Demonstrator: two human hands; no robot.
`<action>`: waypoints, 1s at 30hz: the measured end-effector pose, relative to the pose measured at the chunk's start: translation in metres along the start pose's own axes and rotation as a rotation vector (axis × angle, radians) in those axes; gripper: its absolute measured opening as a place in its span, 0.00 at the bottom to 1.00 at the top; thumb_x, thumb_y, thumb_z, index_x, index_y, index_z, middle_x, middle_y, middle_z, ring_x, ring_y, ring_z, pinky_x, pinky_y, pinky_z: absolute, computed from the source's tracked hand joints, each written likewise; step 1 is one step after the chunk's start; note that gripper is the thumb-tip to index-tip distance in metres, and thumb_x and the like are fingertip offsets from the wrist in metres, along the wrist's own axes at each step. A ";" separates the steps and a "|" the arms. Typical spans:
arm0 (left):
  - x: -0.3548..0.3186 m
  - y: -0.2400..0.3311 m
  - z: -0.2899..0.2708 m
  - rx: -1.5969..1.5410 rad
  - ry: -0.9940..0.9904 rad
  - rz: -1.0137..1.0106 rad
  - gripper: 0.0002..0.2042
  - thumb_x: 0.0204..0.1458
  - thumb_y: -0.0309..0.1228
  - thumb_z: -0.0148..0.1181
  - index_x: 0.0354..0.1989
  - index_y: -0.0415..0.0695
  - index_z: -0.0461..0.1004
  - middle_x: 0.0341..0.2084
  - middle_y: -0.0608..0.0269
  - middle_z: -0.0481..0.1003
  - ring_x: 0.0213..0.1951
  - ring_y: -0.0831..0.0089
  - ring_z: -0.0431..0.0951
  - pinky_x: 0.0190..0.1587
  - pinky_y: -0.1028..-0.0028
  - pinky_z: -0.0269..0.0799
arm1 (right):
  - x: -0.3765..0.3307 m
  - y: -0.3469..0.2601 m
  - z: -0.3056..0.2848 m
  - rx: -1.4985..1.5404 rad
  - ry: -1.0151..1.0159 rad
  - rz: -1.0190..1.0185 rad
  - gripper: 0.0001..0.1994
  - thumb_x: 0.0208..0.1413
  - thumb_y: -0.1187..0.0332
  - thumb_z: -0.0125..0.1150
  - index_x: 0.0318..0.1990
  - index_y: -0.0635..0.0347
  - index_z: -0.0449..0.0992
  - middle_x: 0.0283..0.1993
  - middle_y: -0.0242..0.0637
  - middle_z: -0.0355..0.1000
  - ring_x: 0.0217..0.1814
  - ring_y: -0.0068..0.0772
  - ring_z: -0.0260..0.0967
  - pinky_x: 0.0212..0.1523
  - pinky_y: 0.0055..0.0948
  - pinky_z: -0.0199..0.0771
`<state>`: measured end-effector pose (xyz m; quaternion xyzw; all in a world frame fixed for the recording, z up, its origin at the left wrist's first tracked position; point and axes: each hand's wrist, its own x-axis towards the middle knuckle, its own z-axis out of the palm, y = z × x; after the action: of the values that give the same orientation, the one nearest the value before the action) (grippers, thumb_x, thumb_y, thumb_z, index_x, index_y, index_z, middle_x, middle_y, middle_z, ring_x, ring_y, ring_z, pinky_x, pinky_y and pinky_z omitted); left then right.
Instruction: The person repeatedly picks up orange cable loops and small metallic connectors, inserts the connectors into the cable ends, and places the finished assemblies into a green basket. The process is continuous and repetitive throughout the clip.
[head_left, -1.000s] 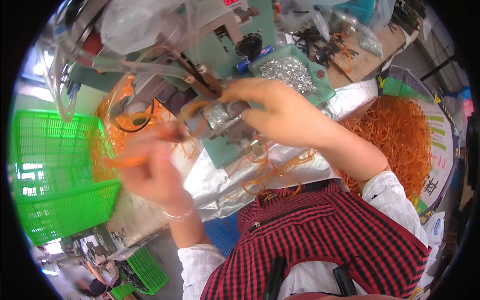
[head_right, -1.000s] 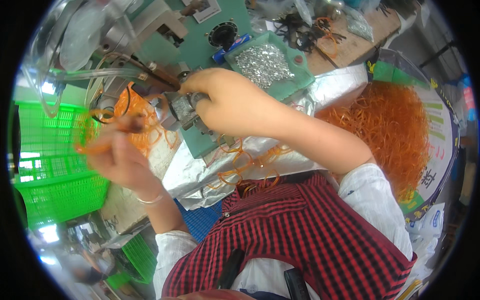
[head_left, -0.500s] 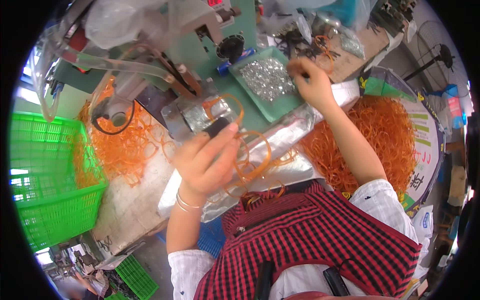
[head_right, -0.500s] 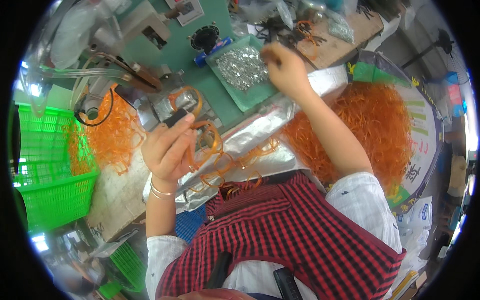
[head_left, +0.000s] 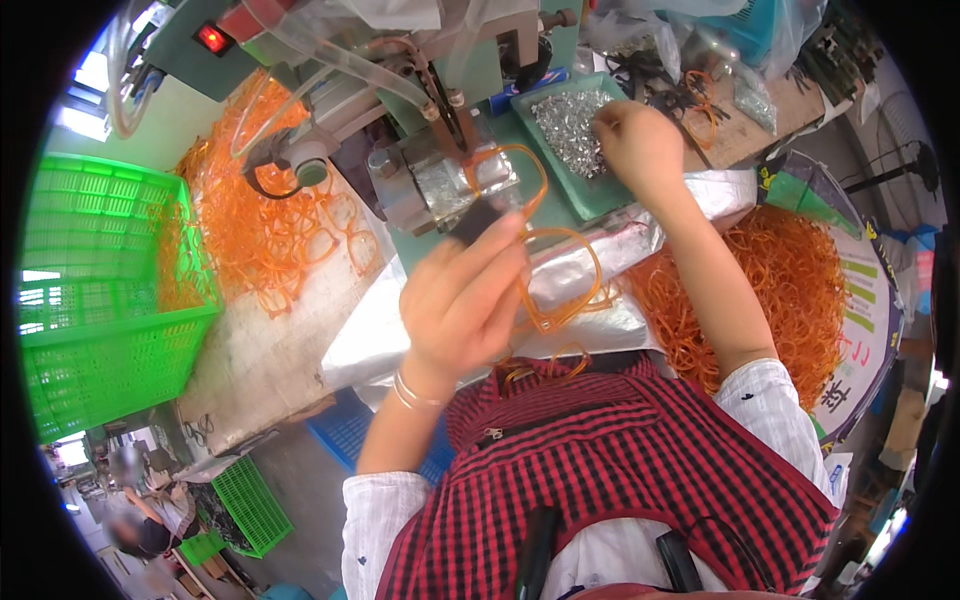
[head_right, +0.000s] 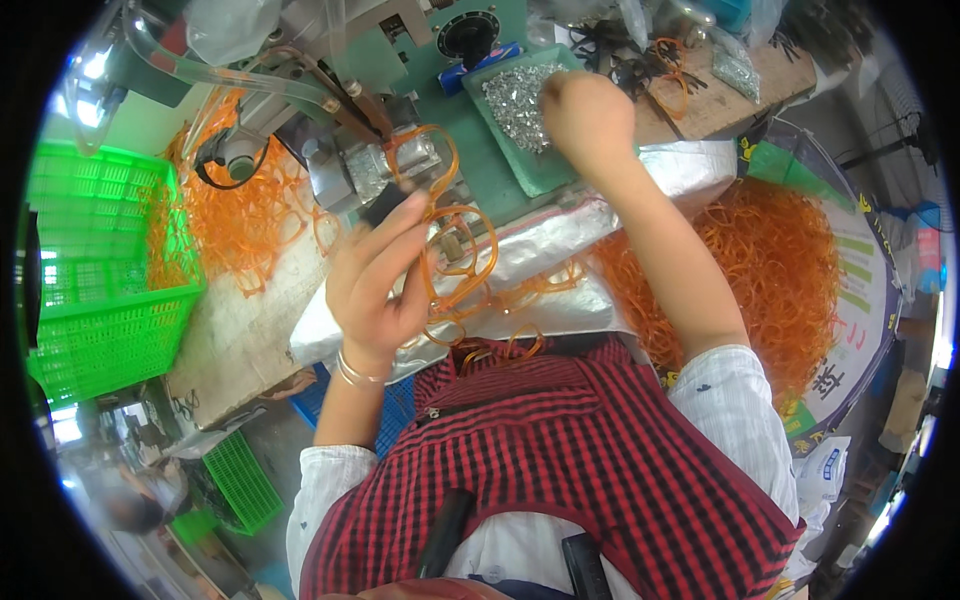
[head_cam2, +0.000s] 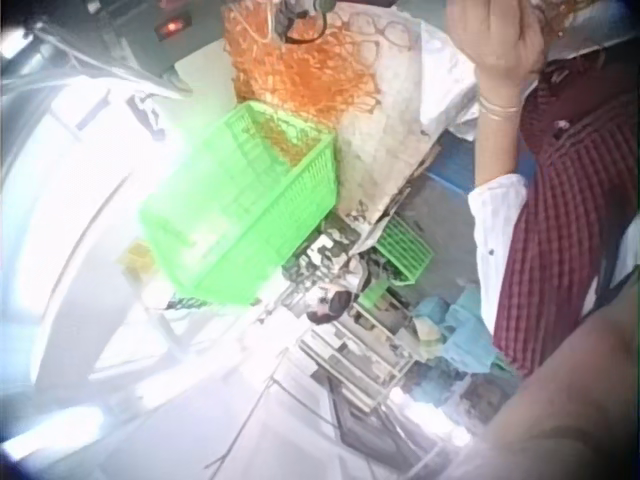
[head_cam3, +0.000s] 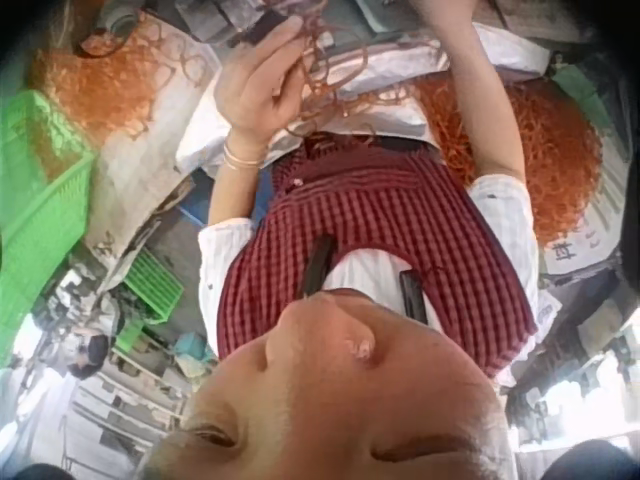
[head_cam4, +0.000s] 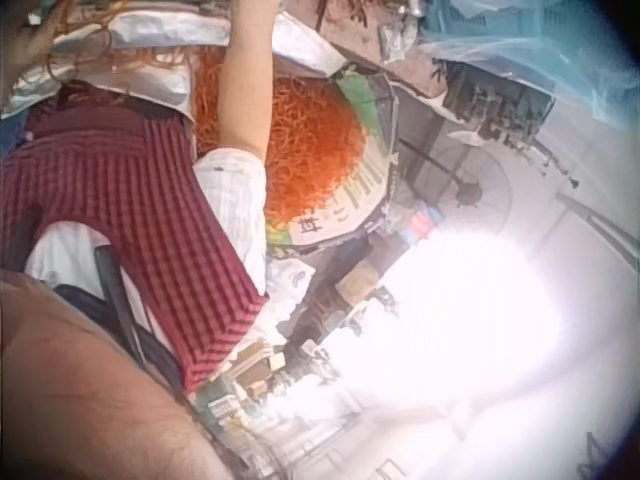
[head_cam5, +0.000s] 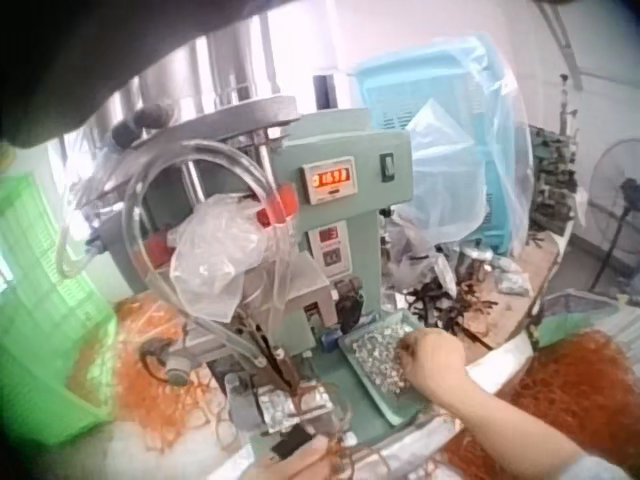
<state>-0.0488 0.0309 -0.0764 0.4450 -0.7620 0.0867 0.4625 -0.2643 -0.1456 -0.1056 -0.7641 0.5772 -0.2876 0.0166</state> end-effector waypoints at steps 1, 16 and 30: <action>-0.009 0.009 -0.001 0.000 -0.019 -0.105 0.12 0.49 0.20 0.66 0.42 0.41 0.75 0.45 0.52 0.81 0.38 0.59 0.81 0.40 0.69 0.74 | -0.006 0.006 -0.004 0.063 -0.038 0.026 0.07 0.52 0.66 0.61 0.32 0.57 0.82 0.33 0.42 0.78 0.38 0.45 0.77 0.39 0.42 0.75; -0.145 -0.128 -0.097 0.173 0.678 -0.937 0.06 0.61 0.24 0.58 0.43 0.35 0.76 0.42 0.57 0.78 0.42 0.72 0.78 0.46 0.73 0.76 | -0.060 0.027 0.002 -0.032 0.093 -0.171 0.04 0.53 0.70 0.63 0.35 0.56 0.78 0.34 0.39 0.77 0.38 0.46 0.74 0.38 0.41 0.73; -0.072 -0.205 -0.076 -0.023 -0.017 -1.400 0.24 0.65 0.50 0.48 0.40 0.37 0.77 0.16 0.62 0.75 0.16 0.78 0.71 0.23 0.79 0.66 | -0.050 0.019 -0.039 0.534 -0.095 0.168 0.08 0.52 0.71 0.66 0.39 0.61 0.84 0.39 0.40 0.81 0.41 0.32 0.78 0.45 0.29 0.75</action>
<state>0.1668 -0.0057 -0.1478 0.8268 -0.3005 -0.2433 0.4085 -0.3076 -0.0958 -0.1007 -0.6948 0.5409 -0.3910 0.2679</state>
